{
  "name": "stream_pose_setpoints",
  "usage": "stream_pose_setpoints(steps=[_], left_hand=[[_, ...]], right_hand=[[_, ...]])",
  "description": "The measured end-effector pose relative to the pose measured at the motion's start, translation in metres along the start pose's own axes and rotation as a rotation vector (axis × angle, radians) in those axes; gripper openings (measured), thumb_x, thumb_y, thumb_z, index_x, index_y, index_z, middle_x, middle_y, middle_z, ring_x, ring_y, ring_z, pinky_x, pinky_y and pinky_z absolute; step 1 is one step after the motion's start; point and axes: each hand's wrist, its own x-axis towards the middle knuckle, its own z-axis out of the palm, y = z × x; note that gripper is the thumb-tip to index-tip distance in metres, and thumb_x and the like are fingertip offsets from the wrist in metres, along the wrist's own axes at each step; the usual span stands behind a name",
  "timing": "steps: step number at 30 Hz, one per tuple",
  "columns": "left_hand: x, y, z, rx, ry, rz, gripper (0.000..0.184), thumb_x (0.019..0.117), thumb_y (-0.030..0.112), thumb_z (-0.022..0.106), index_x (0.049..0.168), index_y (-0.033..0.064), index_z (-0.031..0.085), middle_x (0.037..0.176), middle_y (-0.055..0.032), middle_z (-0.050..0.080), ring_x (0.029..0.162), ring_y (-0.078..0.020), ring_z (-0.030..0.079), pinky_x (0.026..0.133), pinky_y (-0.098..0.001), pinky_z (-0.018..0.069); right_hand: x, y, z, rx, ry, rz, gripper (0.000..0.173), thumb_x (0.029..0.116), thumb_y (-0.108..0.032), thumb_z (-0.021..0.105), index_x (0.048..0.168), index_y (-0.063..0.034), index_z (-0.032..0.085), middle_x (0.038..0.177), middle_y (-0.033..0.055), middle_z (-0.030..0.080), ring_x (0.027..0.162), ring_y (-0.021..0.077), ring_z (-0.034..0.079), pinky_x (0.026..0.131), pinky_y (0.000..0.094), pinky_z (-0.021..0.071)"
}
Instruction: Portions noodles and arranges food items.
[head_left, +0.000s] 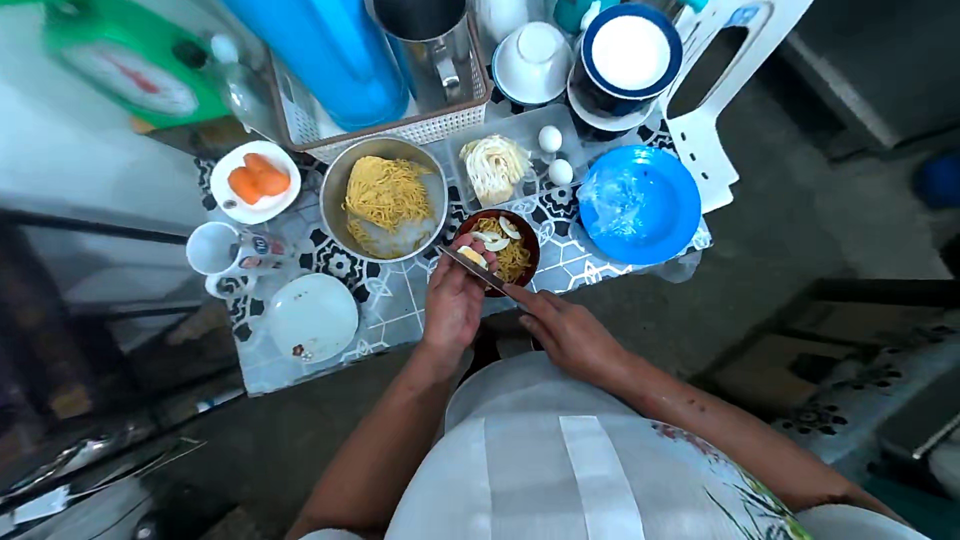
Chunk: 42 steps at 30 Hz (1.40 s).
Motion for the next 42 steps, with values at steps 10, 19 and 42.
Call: stream_pose_setpoints(steps=[10, 19, 42], left_hand=[[-0.004, -0.007, 0.011, -0.046, 0.083, -0.084, 0.030, 0.1108, 0.010, 0.034, 0.133, 0.0058, 0.053, 0.113, -0.0099, 0.070, 0.102, -0.0217, 0.071, 0.093, -0.0384, 0.0583], [-0.021, 0.009, -0.002, 0.356, 0.206, -0.193, 0.034, 0.1108, 0.009, 0.035, 0.141, -0.0010, 0.047, 0.114, -0.0123, 0.067, 0.095, -0.0194, 0.071, 0.088, -0.0377, 0.0590], [0.027, -0.036, 0.010, 1.699, -0.170, 0.264, 0.017, 0.0998, 0.013, 0.064, 0.109, 0.0021, 0.074, 0.112, -0.0191, 0.070, 0.099, -0.0351, 0.071, 0.087, -0.0544, 0.0580]], right_hand=[[0.000, 0.014, 0.002, -0.049, -0.068, 0.119, 0.044, 0.1095, -0.024, 0.046, 0.152, -0.0145, 0.050, 0.114, 0.0211, 0.068, 0.088, 0.0360, 0.071, 0.077, 0.0524, 0.0585], [-0.004, 0.015, -0.005, -0.511, 0.072, 0.196, 0.042, 0.1017, -0.013, 0.058, 0.141, -0.0258, 0.064, 0.108, 0.0198, 0.070, 0.090, 0.0422, 0.070, 0.068, 0.0540, 0.0563], [-0.049, 0.025, -0.078, -0.429, 0.051, 0.343, 0.034, 0.0985, -0.012, 0.062, 0.127, -0.0262, 0.073, 0.117, 0.0125, 0.072, 0.102, 0.0388, 0.070, 0.076, 0.0600, 0.0565]])
